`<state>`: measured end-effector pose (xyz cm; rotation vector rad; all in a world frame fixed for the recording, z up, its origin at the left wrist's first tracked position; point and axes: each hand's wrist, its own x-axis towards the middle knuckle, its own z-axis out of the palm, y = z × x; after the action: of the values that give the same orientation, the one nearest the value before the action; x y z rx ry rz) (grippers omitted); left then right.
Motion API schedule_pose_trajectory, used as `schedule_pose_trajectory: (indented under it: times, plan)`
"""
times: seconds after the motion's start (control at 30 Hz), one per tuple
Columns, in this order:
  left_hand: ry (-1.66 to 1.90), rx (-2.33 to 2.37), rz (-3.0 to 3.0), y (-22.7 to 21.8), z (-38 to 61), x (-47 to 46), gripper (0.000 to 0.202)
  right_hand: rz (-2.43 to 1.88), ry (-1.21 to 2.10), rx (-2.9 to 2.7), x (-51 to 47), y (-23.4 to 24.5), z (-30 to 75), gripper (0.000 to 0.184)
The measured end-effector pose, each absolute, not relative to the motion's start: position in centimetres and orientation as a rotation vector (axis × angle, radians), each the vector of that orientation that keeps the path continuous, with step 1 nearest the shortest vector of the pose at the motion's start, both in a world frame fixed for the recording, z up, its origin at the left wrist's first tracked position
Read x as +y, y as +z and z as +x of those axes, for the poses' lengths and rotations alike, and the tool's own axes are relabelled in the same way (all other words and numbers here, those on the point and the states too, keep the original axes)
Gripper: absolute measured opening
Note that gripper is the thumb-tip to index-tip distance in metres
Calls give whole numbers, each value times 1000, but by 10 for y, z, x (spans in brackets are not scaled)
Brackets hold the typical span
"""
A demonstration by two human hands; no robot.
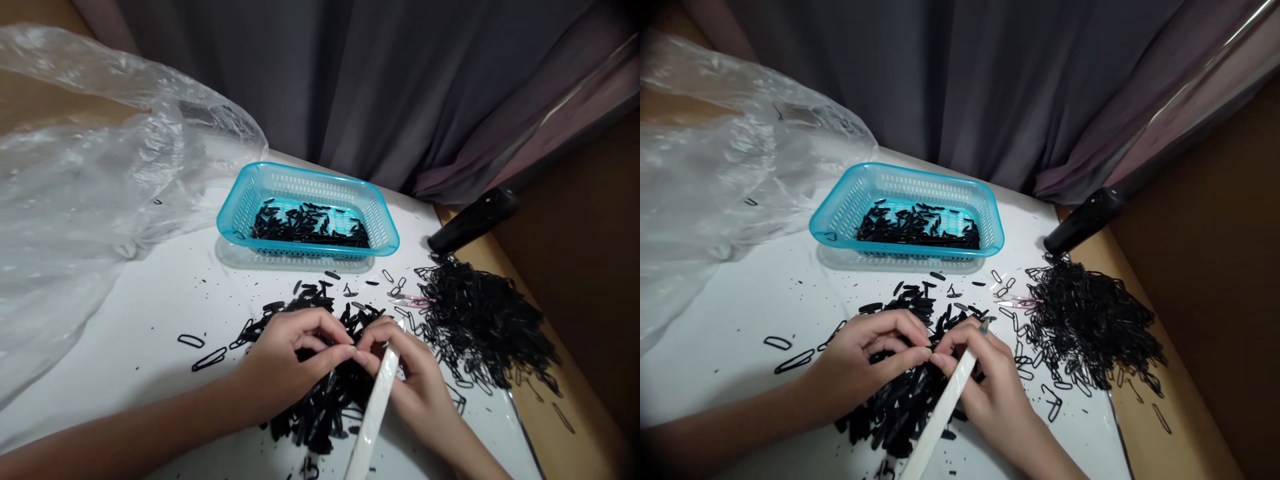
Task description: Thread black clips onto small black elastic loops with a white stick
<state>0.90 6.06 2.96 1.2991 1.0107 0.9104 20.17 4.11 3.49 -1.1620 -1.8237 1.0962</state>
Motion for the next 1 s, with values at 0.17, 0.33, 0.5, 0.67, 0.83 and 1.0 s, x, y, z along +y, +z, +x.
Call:
schedule_pose_trajectory:
  times: [0.17,0.33,0.5,0.67,0.83,1.0]
  plan:
    - [835,933,1375,29,9,60,3,-1156,1225,-1912,40,37,205,7]
    - [763,934,1338,30,10,59,10,-1131,1210,-2012,37,40,208,8]
    - [714,886,1104,29,12,59,9,-1030,1103,-2157,37,43,208,13]
    - [724,882,994,28,15,55,13,-998,1005,-2241,41,40,209,19]
    - [782,898,952,28,11,66,23,-940,916,-2320,37,42,203,25]
    - [934,953,964,33,2,84,30,-811,904,-2328,31,43,196,24]
